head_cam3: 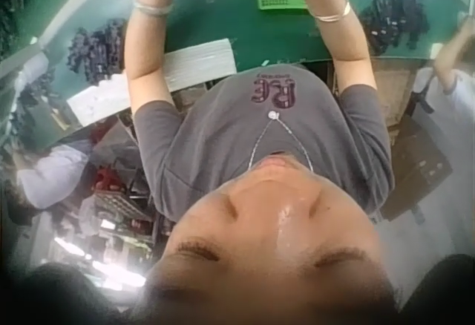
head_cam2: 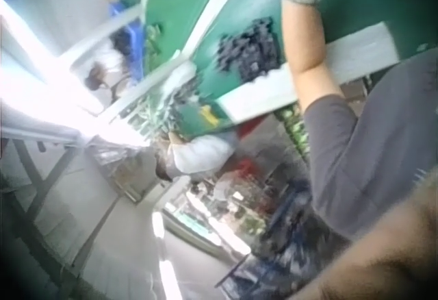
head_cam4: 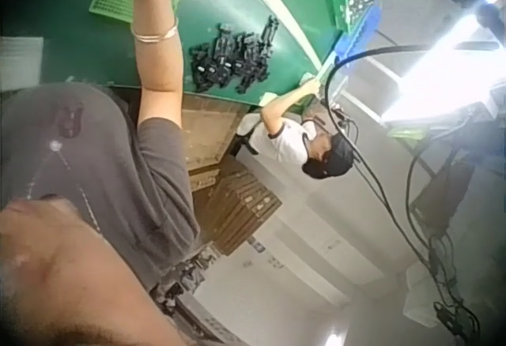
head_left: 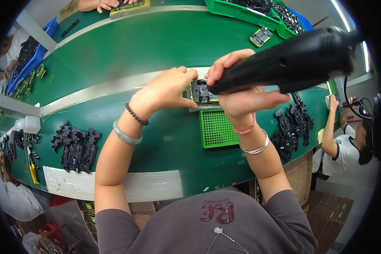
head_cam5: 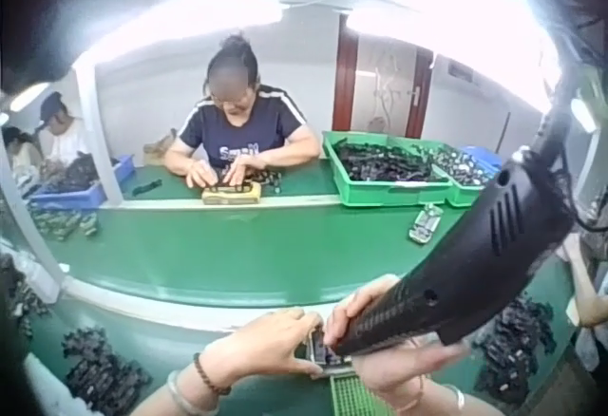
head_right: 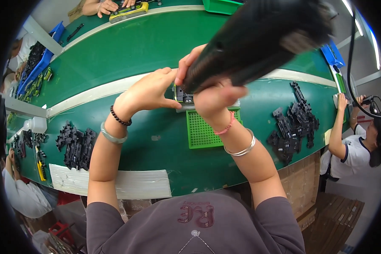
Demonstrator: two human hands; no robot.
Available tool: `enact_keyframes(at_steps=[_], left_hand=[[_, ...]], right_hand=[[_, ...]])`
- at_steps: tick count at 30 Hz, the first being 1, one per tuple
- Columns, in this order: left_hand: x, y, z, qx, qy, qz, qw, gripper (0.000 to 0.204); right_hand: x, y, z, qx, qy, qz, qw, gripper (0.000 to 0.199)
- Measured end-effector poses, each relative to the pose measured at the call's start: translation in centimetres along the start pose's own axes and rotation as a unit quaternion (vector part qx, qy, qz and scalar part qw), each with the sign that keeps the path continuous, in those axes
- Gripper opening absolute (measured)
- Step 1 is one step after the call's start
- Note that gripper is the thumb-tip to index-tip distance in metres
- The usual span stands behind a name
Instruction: The person takes toy cars from a conveyor belt, fastens screws into their undersides using an electric screwdriver, and places the assembled cars into a packaging box.
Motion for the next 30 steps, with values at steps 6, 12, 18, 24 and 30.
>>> enact_keyframes(at_steps=[6,12,18,24,30], left_hand=[[0.1,-0.2,-0.1,-0.009,-0.008,0.010,1.000,0.058],[-0.1,-0.6,-0.1,-0.007,-0.022,0.015,1.000,0.058],[0.3,-1.9,-1.1,-0.107,0.009,-0.037,0.994,0.033],[0.6,-1.6,-1.3,-0.163,0.043,-0.046,0.985,0.014],[0.8,-1.6,-1.7,-0.168,0.101,-0.107,0.975,0.009]], right_hand=[[0.2,0.8,-1.8,-0.104,0.029,0.026,0.994,0.099],[0.3,0.6,-2.3,-0.095,0.030,0.007,0.995,0.099],[0.6,0.0,-1.5,0.018,-0.007,0.011,1.000,0.104],[0.7,-0.2,-1.0,0.074,-0.060,0.032,0.995,0.106],[1.2,-0.6,-0.3,0.086,-0.073,0.026,0.993,0.105]])
Point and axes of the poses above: each hand's wrist, its own x-axis towards the middle knuckle, its own y-axis out of the palm, z = x × y, the point moved 3 cm from there along x, towards the middle knuckle, and after that the axes turned 13 degrees about -x, right-handed, at the moved point
